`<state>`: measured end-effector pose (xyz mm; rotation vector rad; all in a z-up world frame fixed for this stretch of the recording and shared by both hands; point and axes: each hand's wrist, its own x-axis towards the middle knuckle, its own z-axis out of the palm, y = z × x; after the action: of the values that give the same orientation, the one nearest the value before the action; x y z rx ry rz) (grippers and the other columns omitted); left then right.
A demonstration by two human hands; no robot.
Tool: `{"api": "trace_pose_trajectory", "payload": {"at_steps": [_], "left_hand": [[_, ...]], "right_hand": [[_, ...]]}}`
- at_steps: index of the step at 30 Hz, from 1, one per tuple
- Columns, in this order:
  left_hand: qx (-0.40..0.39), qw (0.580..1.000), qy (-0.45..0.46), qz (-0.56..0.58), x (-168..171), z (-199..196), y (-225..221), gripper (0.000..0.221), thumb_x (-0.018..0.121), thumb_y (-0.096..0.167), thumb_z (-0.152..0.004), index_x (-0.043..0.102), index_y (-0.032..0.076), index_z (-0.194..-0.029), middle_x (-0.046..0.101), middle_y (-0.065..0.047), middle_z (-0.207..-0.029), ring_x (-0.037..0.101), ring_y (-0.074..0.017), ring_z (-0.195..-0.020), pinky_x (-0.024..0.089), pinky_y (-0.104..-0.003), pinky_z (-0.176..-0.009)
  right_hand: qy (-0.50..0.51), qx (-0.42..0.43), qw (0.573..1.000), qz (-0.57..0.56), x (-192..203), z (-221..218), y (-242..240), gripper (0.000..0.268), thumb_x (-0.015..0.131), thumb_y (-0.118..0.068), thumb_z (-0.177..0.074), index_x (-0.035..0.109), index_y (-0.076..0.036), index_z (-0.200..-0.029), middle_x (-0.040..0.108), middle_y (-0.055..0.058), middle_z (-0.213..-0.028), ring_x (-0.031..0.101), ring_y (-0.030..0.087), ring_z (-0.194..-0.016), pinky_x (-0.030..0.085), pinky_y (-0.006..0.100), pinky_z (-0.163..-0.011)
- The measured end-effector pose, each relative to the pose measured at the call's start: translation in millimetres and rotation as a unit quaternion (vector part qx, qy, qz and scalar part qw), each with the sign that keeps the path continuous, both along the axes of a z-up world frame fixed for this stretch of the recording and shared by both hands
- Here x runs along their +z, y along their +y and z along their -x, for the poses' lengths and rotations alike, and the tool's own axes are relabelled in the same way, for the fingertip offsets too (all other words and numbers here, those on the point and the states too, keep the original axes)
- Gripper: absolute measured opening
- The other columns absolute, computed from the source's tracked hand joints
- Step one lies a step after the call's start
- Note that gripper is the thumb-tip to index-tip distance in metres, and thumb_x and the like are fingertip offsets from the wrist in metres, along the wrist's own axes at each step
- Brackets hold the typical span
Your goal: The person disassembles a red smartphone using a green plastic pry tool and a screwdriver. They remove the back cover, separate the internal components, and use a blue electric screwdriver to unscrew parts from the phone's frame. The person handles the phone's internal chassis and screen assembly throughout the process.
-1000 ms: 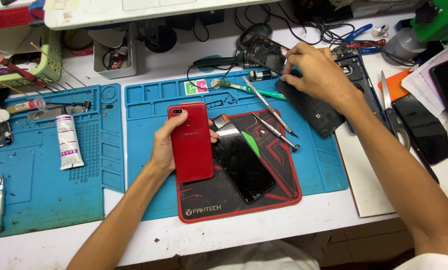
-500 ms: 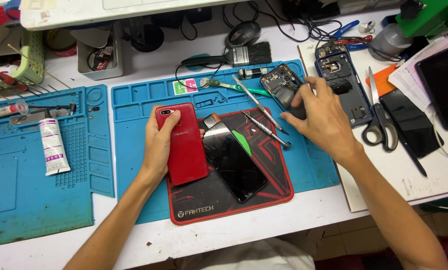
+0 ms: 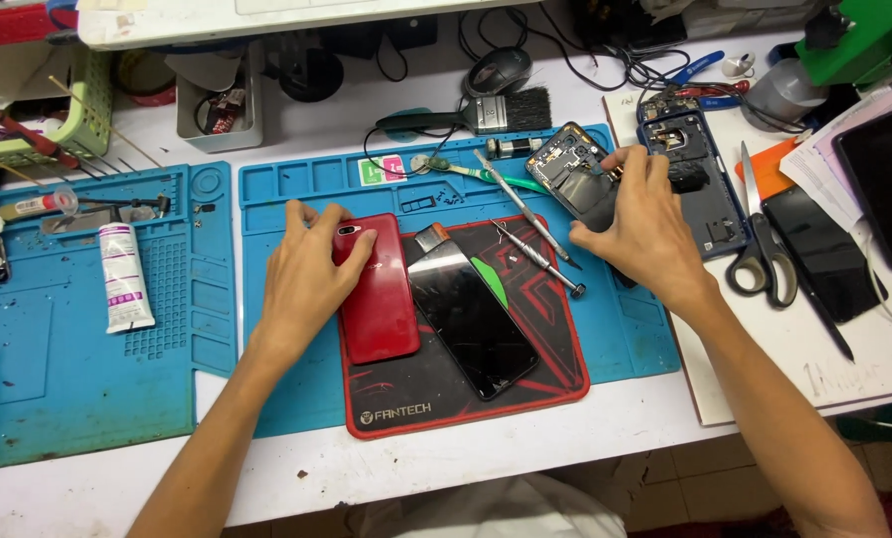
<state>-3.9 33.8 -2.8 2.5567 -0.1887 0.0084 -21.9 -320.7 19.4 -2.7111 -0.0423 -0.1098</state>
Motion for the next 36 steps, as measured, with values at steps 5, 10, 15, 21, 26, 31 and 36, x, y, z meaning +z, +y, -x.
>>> {"api": "trace_pose_trajectory", "payload": {"at_steps": [5, 10, 15, 21, 26, 31, 36], "left_hand": [[-0.032, 0.995, -0.091, 0.023, 6.9, 10.3, -7.7, 0.029, 0.067, 0.027, -0.102, 0.069, 0.003, -0.118, 0.049, -0.017, -0.106, 0.073, -0.0457, -0.079, 0.060, -0.053, -0.065], [-0.093, 0.947, -0.024, 0.307, -9.2, 12.9, -25.7, 0.029, 0.065, 0.028, -0.103, 0.068, 0.008, -0.123, 0.066, -0.015, -0.094, 0.075, -0.0254, -0.069, 0.061, -0.033, -0.057], [-0.127, 0.814, 0.149, 0.547, -13.1, 17.4, -33.6, 0.064, 0.061, 0.022, -0.104, 0.028, 0.006, -0.157, 0.073, -0.023, -0.097, 0.078, -0.0311, -0.077, 0.068, -0.044, -0.068], [-0.030, 0.771, 0.162, 0.615, -11.6, -1.1, -8.8, 0.046, 0.061, 0.003, -0.098, 0.047, -0.004, -0.141, 0.071, -0.020, -0.094, 0.077, -0.0311, -0.069, 0.069, -0.047, -0.059], [0.005, 0.793, 0.153, 0.590, 2.2, 7.4, 39.5, 0.038, 0.067, 0.005, -0.093, 0.057, -0.005, -0.129, 0.074, -0.019, -0.088, 0.076, -0.0281, -0.063, 0.068, -0.042, -0.054], [0.064, 0.811, 0.109, 0.572, -2.1, 45.6, 114.9, 0.042, 0.068, 0.004, -0.094, 0.053, 0.002, -0.134, 0.070, -0.016, -0.089, 0.074, -0.0241, -0.063, 0.065, -0.037, -0.049], [0.224, 0.829, 0.144, 0.491, 3.0, 85.2, 168.1, 0.060, 0.068, 0.030, -0.090, 0.053, 0.009, -0.144, 0.074, -0.007, -0.110, 0.068, -0.0143, -0.095, 0.054, -0.027, -0.069]], "right_hand": [[-0.041, 0.062, 0.989, -0.127, 26.3, 0.1, 31.1, 0.072, 0.084, -0.012, -0.080, 0.036, 0.000, -0.131, 0.044, 0.032, -0.120, 0.051, 0.062, -0.122, 0.045, 0.069, -0.092], [0.003, 0.122, 0.963, -0.239, 32.3, 1.7, 84.6, 0.077, 0.085, -0.020, -0.076, 0.036, -0.008, -0.134, 0.051, 0.028, -0.125, 0.053, 0.052, -0.127, 0.046, 0.059, -0.103], [-0.002, 0.194, 0.963, -0.189, 33.6, -1.0, 132.3, 0.077, 0.086, -0.018, -0.077, 0.039, -0.009, -0.137, 0.051, 0.022, -0.121, 0.050, 0.050, -0.129, 0.043, 0.062, -0.100], [0.095, 0.193, 0.901, -0.376, 6.0, -30.9, 141.3, 0.057, 0.066, -0.012, -0.099, 0.036, -0.010, -0.148, 0.053, 0.025, -0.131, 0.066, 0.034, -0.114, 0.059, 0.047, -0.089], [0.108, 0.196, 0.882, -0.415, 1.3, -33.0, 150.1, 0.053, 0.064, -0.008, -0.099, 0.044, -0.011, -0.148, 0.058, 0.020, -0.127, 0.069, 0.023, -0.102, 0.061, 0.041, -0.086], [0.071, 0.206, 0.901, -0.376, 14.6, -12.0, 142.3, 0.049, 0.062, -0.002, -0.099, 0.049, -0.006, -0.146, 0.061, 0.020, -0.122, 0.070, 0.026, -0.099, 0.059, 0.039, -0.085], [0.015, 0.221, 0.939, -0.263, 22.1, -3.6, 133.0, 0.024, 0.061, -0.009, -0.104, 0.062, -0.002, -0.126, 0.071, 0.010, -0.113, 0.070, 0.019, -0.105, 0.056, 0.030, -0.087]]}}
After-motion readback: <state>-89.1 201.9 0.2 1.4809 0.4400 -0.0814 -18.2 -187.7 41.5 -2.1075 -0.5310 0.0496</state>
